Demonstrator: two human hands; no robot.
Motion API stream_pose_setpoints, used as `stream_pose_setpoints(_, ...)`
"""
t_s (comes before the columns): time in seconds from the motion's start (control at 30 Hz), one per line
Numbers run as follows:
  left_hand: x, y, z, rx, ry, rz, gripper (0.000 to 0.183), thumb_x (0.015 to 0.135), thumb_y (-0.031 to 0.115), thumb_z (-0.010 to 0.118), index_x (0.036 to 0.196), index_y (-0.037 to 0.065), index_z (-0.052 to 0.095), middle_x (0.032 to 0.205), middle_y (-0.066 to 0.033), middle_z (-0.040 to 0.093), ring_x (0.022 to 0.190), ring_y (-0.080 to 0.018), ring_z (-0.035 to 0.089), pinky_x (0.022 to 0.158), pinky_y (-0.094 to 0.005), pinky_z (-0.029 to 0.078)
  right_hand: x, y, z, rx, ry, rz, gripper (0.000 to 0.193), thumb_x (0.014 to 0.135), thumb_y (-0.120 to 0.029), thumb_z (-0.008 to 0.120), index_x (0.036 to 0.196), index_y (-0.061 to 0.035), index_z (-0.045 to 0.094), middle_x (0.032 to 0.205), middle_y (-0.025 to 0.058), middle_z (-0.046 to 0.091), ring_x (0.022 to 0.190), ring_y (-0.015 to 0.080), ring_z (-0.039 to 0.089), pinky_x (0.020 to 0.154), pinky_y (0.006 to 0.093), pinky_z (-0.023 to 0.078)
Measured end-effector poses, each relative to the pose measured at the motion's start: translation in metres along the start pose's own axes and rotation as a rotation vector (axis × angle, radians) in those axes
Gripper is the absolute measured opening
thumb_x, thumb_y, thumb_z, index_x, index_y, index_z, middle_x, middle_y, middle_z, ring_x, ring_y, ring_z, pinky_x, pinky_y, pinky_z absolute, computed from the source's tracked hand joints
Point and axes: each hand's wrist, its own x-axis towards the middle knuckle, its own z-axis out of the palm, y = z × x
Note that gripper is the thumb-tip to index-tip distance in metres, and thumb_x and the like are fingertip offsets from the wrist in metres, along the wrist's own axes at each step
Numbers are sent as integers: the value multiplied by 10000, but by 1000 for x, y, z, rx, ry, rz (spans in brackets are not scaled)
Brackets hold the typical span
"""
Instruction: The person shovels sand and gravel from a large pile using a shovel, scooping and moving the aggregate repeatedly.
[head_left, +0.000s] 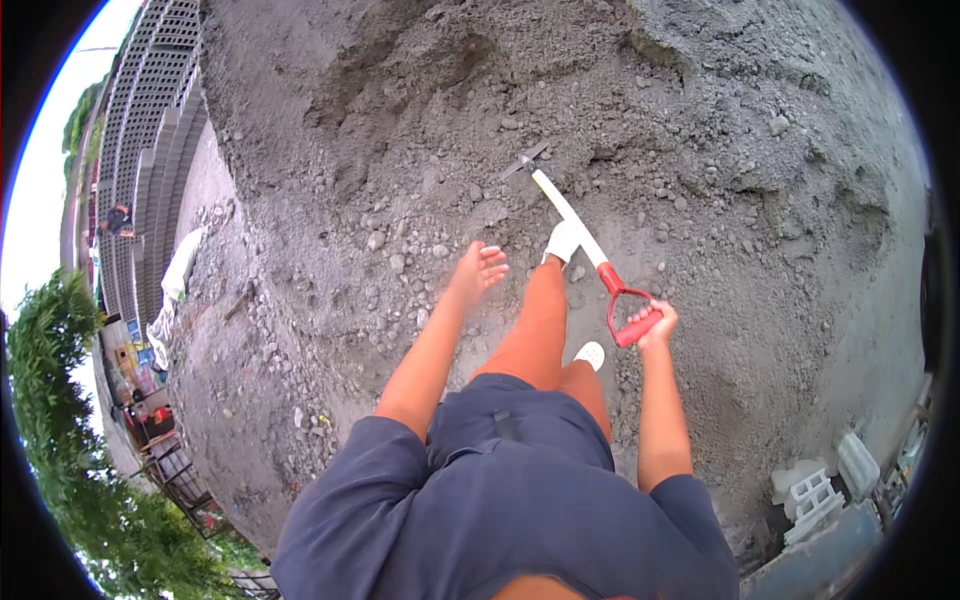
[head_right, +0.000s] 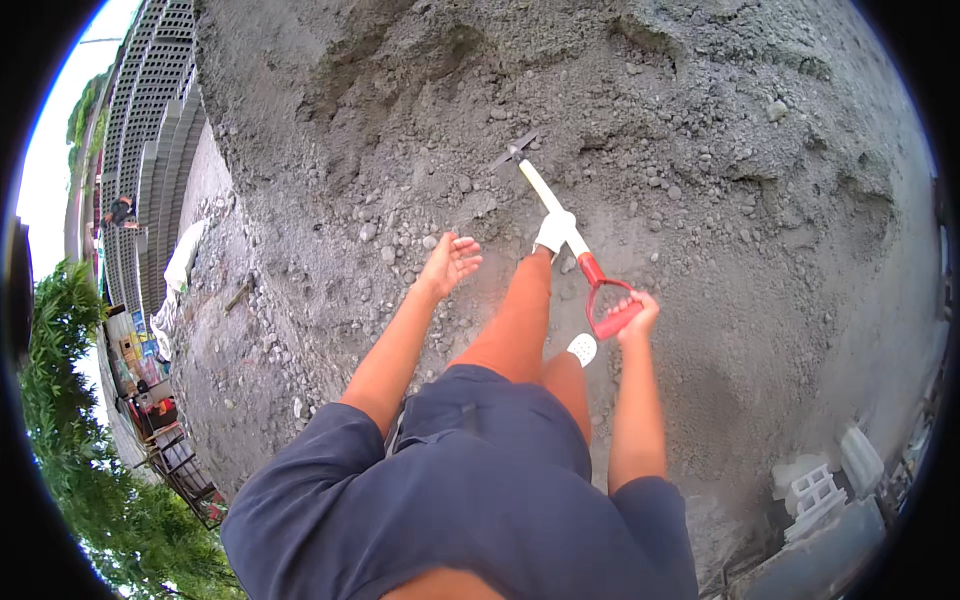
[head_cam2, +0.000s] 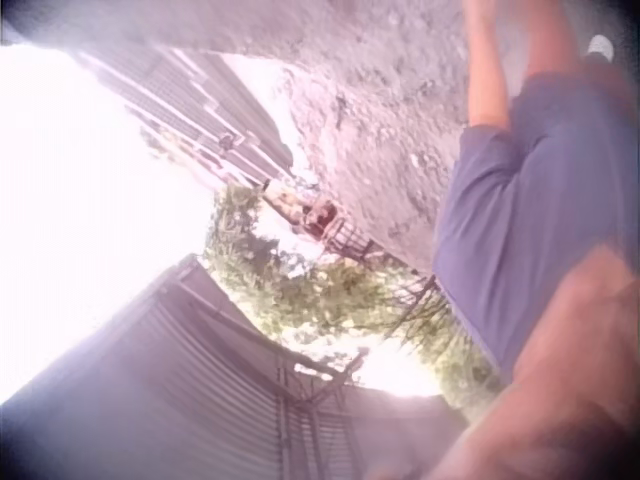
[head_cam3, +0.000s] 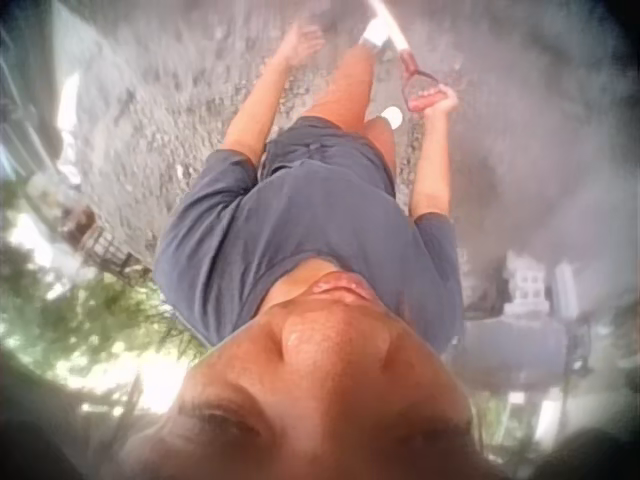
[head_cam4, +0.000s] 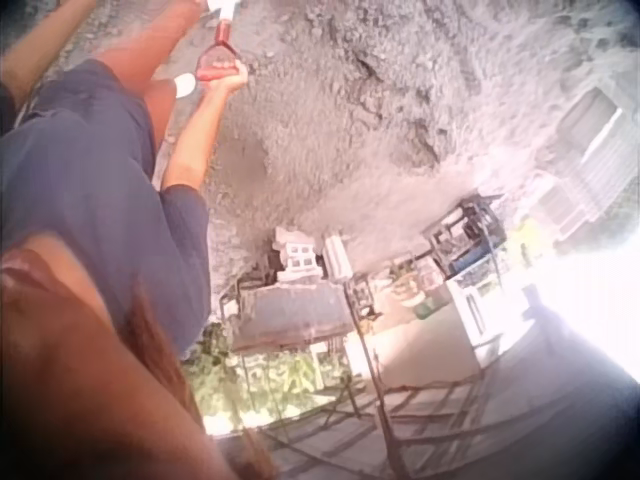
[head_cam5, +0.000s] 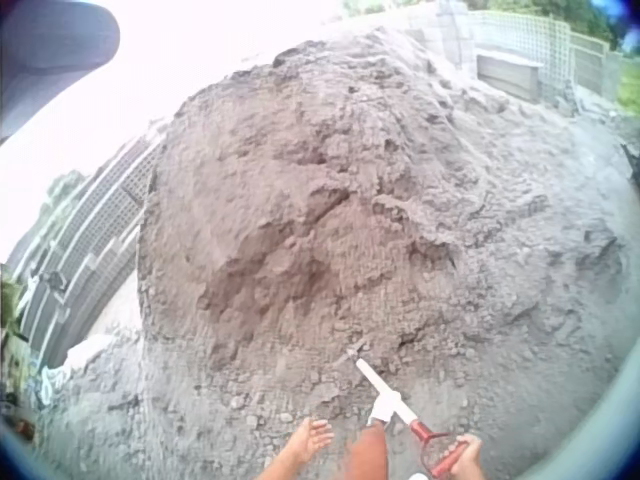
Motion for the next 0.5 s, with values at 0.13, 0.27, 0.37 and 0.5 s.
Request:
stream_pose_setpoints(0.13,103,-24,-8,16,19,-314,488,881,445,375,1130,42,493,1117,-106,557,885,-237,582,766,-362,476,33,15,-43,-8,52,60,178,633,-220,540,589,-118,401,510,34,408,446,201,413,502,386,414)
stream_pose_setpoints(0.27,199,-28,35,224,148,-309,509,859,450,416,1151,42,500,1092,-102,568,867,-221,573,713,-339,478,51,14,-63,-47,267,-19,249,676,-294,565,637,-101,412,515,47,411,452,208,431,467,344,402)
stream_pose_setpoints(0.37,248,-32,71,375,113,-298,525,845,465,434,1140,38,515,1054,-99,577,846,-209,563,684,-337,474,34,9,-43,-44,603,-80,339,775,-404,512,678,-92,422,521,44,413,460,195,445,450,307,394)
stream_pose_setpoints(0.5,332,-29,57,602,211,-231,584,819,535,436,1085,27,547,982,-91,586,794,-203,553,660,-359,463,-20,26,33,-251,720,-289,346,882,-412,378,756,-92,424,571,50,463,481,177,478,432,301,406)
